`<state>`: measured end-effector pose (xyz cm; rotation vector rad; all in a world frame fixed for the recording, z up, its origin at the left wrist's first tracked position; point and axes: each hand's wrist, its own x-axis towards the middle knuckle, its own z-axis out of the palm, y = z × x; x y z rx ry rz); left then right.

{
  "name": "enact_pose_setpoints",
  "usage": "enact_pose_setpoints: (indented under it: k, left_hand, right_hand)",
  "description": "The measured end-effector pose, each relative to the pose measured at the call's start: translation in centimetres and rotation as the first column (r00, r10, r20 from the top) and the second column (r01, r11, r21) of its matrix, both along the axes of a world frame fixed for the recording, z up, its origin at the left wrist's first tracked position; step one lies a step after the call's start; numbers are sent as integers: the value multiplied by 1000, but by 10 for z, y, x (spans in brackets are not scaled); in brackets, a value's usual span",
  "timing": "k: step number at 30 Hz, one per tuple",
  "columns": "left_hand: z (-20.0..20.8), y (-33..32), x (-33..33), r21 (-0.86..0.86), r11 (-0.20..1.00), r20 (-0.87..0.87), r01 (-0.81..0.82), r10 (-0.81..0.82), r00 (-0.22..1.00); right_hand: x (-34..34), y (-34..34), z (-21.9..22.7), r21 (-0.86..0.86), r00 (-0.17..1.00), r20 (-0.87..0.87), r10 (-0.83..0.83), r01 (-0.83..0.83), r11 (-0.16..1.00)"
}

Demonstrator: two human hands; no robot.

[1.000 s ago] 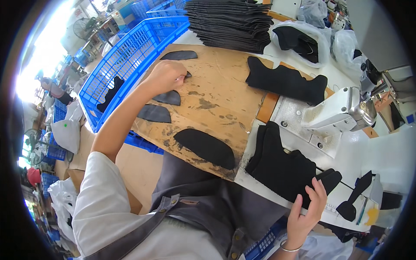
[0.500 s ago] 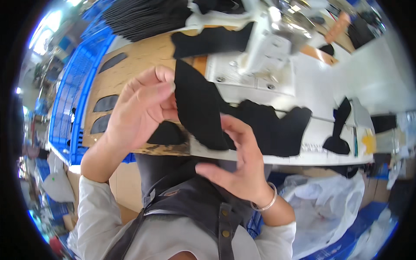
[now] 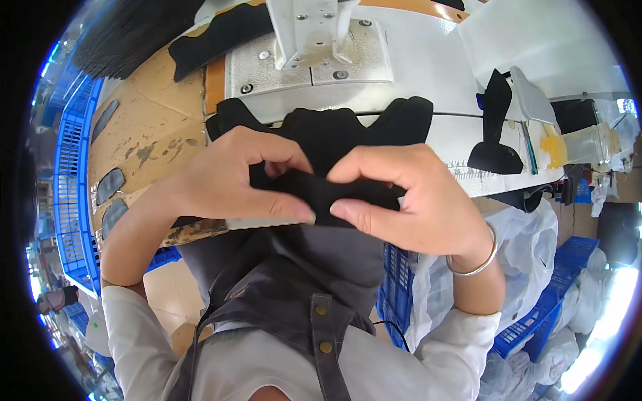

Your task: Applying glue to shoe components and organizing fabric pieces at a sewing workstation.

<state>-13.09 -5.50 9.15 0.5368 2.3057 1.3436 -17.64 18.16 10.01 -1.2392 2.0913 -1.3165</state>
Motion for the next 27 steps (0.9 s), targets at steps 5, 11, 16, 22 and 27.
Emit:
enact_pose_setpoints:
  k: [5,11,16,22,27]
  left_hand:
    - [-9,13,-5,-86,982,21,-168,170,985]
    - [-19,17,-6,-176,966,-198,-187,151,968]
    - [-19,18,-4,-225,957,-200,-182,137,970]
    - [-22,22,1,-249,941,-286,-229,154,946]
    - [-21,23,1,-258,939,-286,-225,149,947]
  right_hand:
    - [-1,2,-10,225,969,57,-241,223,949]
    - [4,2,-26,197,959,-23,-282,281,939]
    - [2,2,-28,201,962,-57,-266,272,941]
    - [1,2,-32,200,967,-64,-248,256,946]
    - [3,2,-30,201,964,-76,-255,265,943]
